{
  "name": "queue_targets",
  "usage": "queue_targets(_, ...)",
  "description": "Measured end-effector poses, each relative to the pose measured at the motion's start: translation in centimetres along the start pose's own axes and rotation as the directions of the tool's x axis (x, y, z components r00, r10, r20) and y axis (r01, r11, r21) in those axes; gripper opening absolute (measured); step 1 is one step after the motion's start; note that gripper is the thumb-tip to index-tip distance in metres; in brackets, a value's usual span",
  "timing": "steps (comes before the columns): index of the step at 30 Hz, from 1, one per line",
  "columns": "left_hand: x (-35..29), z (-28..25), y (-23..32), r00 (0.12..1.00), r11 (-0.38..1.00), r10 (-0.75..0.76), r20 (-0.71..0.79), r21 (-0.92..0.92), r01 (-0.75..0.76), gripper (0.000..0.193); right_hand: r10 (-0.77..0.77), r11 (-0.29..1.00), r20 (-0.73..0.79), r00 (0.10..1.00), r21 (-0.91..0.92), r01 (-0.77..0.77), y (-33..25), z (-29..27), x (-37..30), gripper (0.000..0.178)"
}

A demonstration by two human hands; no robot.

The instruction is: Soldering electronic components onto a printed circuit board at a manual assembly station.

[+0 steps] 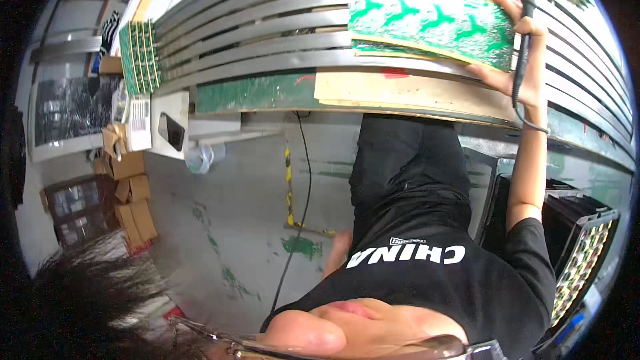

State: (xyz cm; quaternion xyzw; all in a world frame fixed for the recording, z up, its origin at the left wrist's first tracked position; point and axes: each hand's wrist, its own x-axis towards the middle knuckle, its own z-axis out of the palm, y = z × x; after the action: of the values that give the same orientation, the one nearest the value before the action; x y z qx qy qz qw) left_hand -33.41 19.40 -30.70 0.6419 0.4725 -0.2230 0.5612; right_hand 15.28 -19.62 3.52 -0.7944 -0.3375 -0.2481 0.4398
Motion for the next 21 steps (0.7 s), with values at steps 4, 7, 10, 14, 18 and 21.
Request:
queue_targets(4, 0.9, 3.5, 15.1, 0.913, 0.872, 0.302, -0.273, -0.308, -0.381, 0.022, 0.047, 0.981, -0.092, 0.995, 0.193, -0.029, -2.7, 0.4, -1.2, 0.083)
queue_targets(7, -2.8, 7.3, 26.3, 0.648, 0.651, 0.637, -0.417, -0.159, -0.742, 0.022, 0.046, 0.987, -0.166, 0.985, 0.161, -0.019, -4.8, -1.2, -3.3, 0.085)
queue_targets(10, -7.9, 11.2, 35.0, 0.332, 0.344, 0.825, -0.458, -0.058, -0.937, 0.012, 0.017, 1.000, -0.215, 0.976, 0.011, -0.015, -6.1, -5.2, -6.2, 0.086)
queue_targets(14, -11.7, 12.1, 44.3, -0.126, -0.159, 0.905, -0.406, -0.049, -0.986, 0.016, 0.180, 0.977, -0.494, 0.851, 0.189, -0.097, -6.9, -9.3, -9.8, 0.086)
queue_targets(18, -12.5, 10.8, 51.8, -0.238, -0.185, 0.824, -0.514, 0.153, -0.971, 0.020, 0.146, 0.955, -0.735, 0.662, -0.070, -0.289, -3.8, -13.1, -9.4, 0.083)
queue_targets(21, -12.2, 10.4, 56.6, -0.113, -0.199, 0.774, -0.623, -0.071, -0.977, 0.019, -0.027, 0.804, -0.788, 0.616, -0.383, -0.455, 0.8, -16.7, -5.5, 0.081)
